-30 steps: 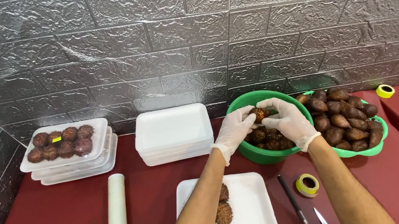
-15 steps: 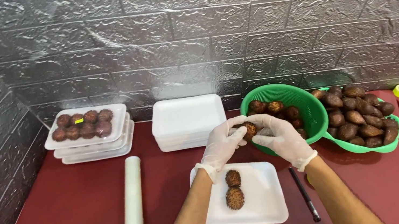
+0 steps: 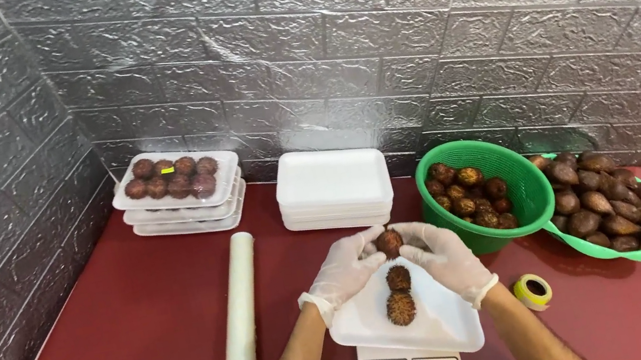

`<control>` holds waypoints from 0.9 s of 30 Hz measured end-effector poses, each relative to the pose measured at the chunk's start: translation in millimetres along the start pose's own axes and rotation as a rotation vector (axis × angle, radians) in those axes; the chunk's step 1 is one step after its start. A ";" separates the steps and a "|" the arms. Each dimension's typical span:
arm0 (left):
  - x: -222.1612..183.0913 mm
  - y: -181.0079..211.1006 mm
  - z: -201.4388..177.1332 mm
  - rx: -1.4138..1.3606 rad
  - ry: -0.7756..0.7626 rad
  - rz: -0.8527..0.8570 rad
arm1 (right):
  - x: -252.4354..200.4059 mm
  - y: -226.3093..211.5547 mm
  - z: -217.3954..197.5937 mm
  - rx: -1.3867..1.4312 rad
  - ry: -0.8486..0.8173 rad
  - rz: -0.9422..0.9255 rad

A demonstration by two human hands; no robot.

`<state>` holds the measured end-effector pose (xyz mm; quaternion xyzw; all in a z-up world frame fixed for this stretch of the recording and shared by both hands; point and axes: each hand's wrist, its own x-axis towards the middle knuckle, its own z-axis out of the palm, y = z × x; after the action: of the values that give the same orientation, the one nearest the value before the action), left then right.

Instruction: A person wearing gloves picks snake fruits from a green basket and places them onto a white tray on a digital scale to reach a target weight of 300 grams.

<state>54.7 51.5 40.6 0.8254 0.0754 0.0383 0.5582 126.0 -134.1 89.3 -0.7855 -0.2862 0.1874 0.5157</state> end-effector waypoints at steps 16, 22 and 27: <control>-9.7 -35.5 -3.2 0.361 -0.025 0.004 | 19.4 51.7 20.0 -0.521 -0.107 -0.098; -15.8 -32.9 1.2 0.501 -0.026 0.008 | 18.2 47.4 23.7 -0.671 -0.182 -0.137; -19.5 -19.1 0.6 0.573 -0.071 -0.027 | 21.2 54.3 26.6 -0.780 -0.219 -0.164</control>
<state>34.0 54.7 23.0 0.9491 0.0747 -0.0208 0.3051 140.4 -118.3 28.9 -0.8721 -0.4506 0.1055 0.1591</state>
